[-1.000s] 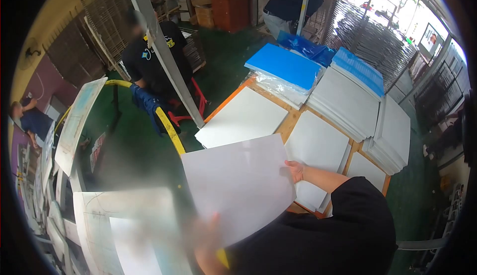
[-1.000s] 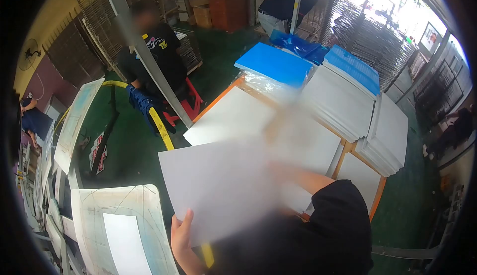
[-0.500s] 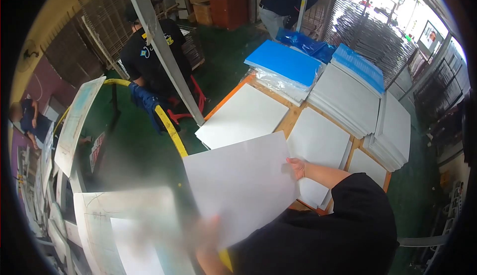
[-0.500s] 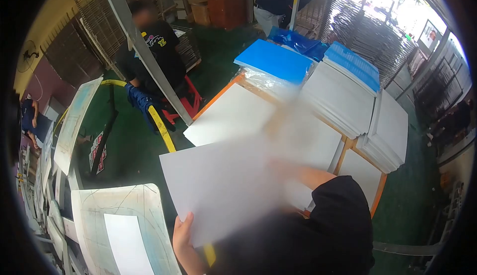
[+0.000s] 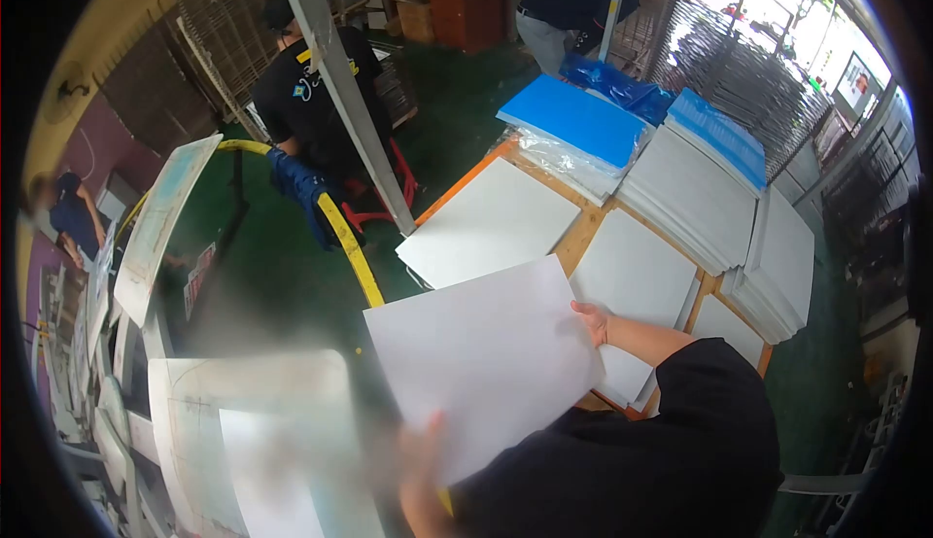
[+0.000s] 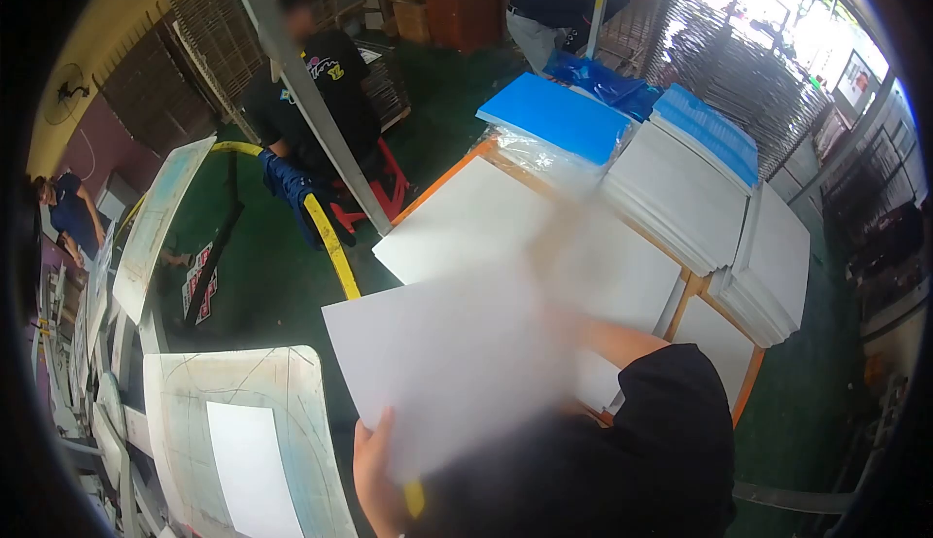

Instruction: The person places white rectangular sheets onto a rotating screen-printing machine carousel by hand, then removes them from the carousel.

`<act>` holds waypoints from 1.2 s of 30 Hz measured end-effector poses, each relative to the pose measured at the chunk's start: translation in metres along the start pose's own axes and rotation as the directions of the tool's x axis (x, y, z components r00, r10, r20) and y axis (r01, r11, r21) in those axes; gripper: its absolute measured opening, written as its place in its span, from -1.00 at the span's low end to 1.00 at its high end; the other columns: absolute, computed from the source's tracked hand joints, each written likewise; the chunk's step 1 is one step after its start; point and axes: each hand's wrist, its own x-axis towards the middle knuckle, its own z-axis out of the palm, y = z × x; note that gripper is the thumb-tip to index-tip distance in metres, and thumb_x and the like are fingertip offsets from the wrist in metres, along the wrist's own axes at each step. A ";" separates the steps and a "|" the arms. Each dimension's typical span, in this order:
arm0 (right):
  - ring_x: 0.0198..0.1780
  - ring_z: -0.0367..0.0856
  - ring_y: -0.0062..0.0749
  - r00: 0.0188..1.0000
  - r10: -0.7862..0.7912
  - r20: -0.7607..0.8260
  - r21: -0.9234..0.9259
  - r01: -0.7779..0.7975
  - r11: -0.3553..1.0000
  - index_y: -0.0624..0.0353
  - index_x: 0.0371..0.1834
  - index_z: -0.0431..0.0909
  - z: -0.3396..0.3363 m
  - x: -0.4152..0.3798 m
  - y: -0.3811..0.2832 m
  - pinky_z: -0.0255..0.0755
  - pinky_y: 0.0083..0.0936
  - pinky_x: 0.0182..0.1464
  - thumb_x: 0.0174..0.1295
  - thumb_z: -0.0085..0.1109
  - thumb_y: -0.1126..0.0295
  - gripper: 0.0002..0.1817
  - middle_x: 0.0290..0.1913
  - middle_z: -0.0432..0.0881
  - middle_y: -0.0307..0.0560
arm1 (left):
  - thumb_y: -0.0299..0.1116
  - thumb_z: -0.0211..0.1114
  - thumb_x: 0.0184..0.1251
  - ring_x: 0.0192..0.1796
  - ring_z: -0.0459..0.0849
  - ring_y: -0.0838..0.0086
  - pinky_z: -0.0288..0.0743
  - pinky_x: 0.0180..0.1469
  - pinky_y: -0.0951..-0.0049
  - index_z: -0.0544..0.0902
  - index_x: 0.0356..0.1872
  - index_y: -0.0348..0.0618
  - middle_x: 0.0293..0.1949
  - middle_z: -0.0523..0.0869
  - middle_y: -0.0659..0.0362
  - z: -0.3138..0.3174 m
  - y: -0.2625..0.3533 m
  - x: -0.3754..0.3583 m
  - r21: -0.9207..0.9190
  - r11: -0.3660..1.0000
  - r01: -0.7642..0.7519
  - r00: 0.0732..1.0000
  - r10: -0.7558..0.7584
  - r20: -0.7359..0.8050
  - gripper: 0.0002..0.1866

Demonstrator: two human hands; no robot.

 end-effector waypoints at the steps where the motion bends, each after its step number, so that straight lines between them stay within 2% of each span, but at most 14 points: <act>1: 0.31 0.25 0.00 1.000 0.007 0.012 0.012 -0.007 1.000 0.15 0.32 0.23 -0.025 0.006 0.002 0.04 0.08 0.31 0.02 0.25 -0.09 -0.15 0.28 0.33 0.13 | -0.13 0.33 0.15 -0.06 0.56 0.32 0.42 0.01 0.36 0.51 0.01 -0.36 -0.12 0.61 0.02 -0.006 -0.007 0.003 -0.098 0.995 0.029 0.998 -0.022 0.064 -0.47; 7: 0.31 0.26 -0.01 0.999 -0.040 -0.023 0.005 0.040 0.999 0.15 0.30 0.25 -0.017 0.002 0.000 0.08 0.09 0.30 0.02 0.25 -0.09 -0.16 0.25 0.36 0.13 | -0.21 0.27 0.21 -0.05 0.57 0.35 0.41 0.03 0.39 0.50 0.07 -0.33 -0.09 0.62 0.06 -0.003 -0.022 0.006 -0.072 0.997 -0.026 0.995 0.033 0.092 -0.52; 10: 0.32 0.22 0.04 0.995 -0.077 -0.069 -0.067 0.072 0.995 0.15 0.34 0.19 -0.013 0.007 0.001 0.07 0.11 0.30 -0.01 0.27 -0.11 -0.10 0.30 0.30 0.13 | -0.20 0.26 0.22 0.01 0.57 0.37 0.40 0.05 0.38 0.51 0.07 -0.27 -0.05 0.63 0.07 0.008 0.003 -0.015 0.102 0.994 0.036 0.999 -0.035 -0.020 -0.54; 13: 0.34 0.19 0.10 0.995 -0.062 -0.080 -0.040 0.059 0.997 0.14 0.38 0.12 -0.032 0.008 0.002 0.06 0.12 0.30 -0.04 0.28 -0.13 -0.04 0.33 0.24 0.14 | -0.19 0.25 0.23 0.04 0.57 0.37 0.40 0.07 0.36 0.52 0.08 -0.22 -0.03 0.63 0.07 0.016 -0.019 -0.004 0.367 0.928 -0.067 0.998 0.070 0.005 -0.55; 14: 0.34 0.18 0.11 0.996 -0.048 -0.069 -0.011 0.048 0.999 0.14 0.39 0.10 -0.037 0.011 0.001 0.06 0.13 0.30 -0.05 0.29 -0.14 -0.02 0.35 0.22 0.14 | -0.21 0.26 0.23 0.02 0.58 0.37 0.42 0.06 0.36 0.52 0.07 -0.25 -0.05 0.64 0.08 0.024 0.001 -0.020 0.392 0.905 -0.163 0.980 0.196 -0.045 -0.56; 17: 0.33 0.21 0.04 0.999 -0.029 -0.029 -0.010 0.028 1.000 0.15 0.35 0.18 -0.004 0.004 -0.003 0.08 0.10 0.30 -0.05 0.29 -0.12 -0.06 0.31 0.28 0.13 | -0.24 0.27 0.22 -0.01 0.58 0.39 0.44 0.03 0.38 0.52 0.07 -0.25 -0.05 0.64 0.11 0.006 0.000 -0.013 0.063 0.998 0.002 0.995 -0.009 0.103 -0.57; 18: 0.29 0.27 0.03 0.998 -0.041 -0.038 -0.045 0.040 0.998 0.16 0.33 0.21 -0.001 0.003 -0.002 0.11 0.05 0.29 0.01 0.24 -0.11 -0.13 0.29 0.32 0.11 | -0.25 0.28 0.22 -0.02 0.58 0.41 0.44 0.02 0.39 0.52 0.06 -0.27 -0.05 0.63 0.12 -0.002 0.010 -0.015 0.033 0.988 0.149 0.976 -0.153 0.158 -0.57; 20: 0.22 0.38 0.00 0.997 -0.062 -0.052 -0.119 0.056 0.991 0.17 0.27 0.29 -0.002 0.000 0.002 0.17 -0.04 0.28 0.11 0.12 -0.08 -0.26 0.24 0.40 0.07 | -0.23 0.30 0.21 -0.03 0.58 0.41 0.44 0.02 0.40 0.52 0.04 -0.29 -0.05 0.62 0.09 0.001 0.013 -0.019 0.053 0.997 0.050 0.981 -0.059 0.183 -0.56; 23: 0.19 0.41 -0.01 0.998 -0.063 -0.003 -0.023 0.063 0.998 0.21 0.24 0.32 0.007 -0.003 -0.003 0.22 -0.03 0.25 0.09 0.16 -0.08 -0.25 0.19 0.45 0.08 | -0.16 0.32 0.19 -0.03 0.58 0.38 0.44 0.04 0.41 0.53 0.01 -0.33 -0.08 0.63 0.02 0.014 0.018 -0.025 0.067 0.997 -0.035 0.992 0.026 0.125 -0.52; 26: 0.15 0.44 -0.01 0.987 -0.140 -0.079 -0.069 0.135 0.988 0.19 0.22 0.35 -0.004 0.000 -0.005 0.25 -0.01 0.22 0.06 0.19 -0.10 -0.25 0.15 0.48 0.08 | -0.05 0.29 0.19 -0.05 0.59 0.32 0.44 0.04 0.39 0.55 -0.02 -0.34 -0.09 0.63 -0.03 0.013 0.026 -0.028 0.105 0.993 -0.047 0.996 0.038 0.086 -0.47; 29: 0.17 0.42 0.02 0.992 -0.123 -0.020 -0.017 0.122 0.992 0.17 0.25 0.32 -0.007 0.000 -0.006 0.22 0.04 0.23 0.02 0.21 -0.13 -0.20 0.16 0.46 0.09 | -0.01 0.28 0.18 -0.09 0.62 0.30 0.46 0.00 0.37 0.57 -0.08 -0.35 -0.13 0.65 -0.03 0.004 0.038 -0.031 0.323 0.945 0.054 0.994 -0.080 0.069 -0.46; 30: 0.19 0.40 0.03 0.993 -0.117 -0.020 -0.034 0.116 0.993 0.16 0.26 0.30 0.002 0.001 -0.005 0.21 0.05 0.24 0.00 0.22 -0.13 -0.18 0.19 0.44 0.09 | 0.04 0.25 0.19 -0.20 0.65 0.27 0.49 -0.11 0.30 0.60 -0.17 -0.38 -0.28 0.68 -0.06 0.004 0.029 -0.031 0.296 0.941 -0.164 0.986 0.168 0.013 -0.45; 33: 0.24 0.32 0.08 0.995 -0.100 -0.024 -0.077 0.098 0.992 0.15 0.31 0.23 0.028 0.000 -0.002 0.18 0.10 0.24 -0.03 0.25 -0.14 -0.12 0.25 0.37 0.10 | 0.06 0.22 0.20 -0.33 0.66 0.25 0.49 -0.23 0.26 0.62 -0.24 -0.35 -0.43 0.67 -0.04 -0.005 -0.028 0.001 0.402 0.911 -0.095 0.994 0.109 -0.012 -0.46; 36: 0.29 0.25 0.09 0.995 -0.099 -0.031 -0.123 0.094 0.988 0.15 0.35 0.16 0.039 0.002 -0.001 0.14 0.13 0.26 -0.03 0.25 -0.14 -0.07 0.29 0.31 0.11 | 0.09 0.20 0.20 -0.42 0.63 0.27 0.47 -0.32 0.27 0.62 -0.28 -0.32 -0.52 0.64 -0.02 0.001 -0.057 0.005 0.554 0.784 -0.281 0.950 0.309 0.044 -0.46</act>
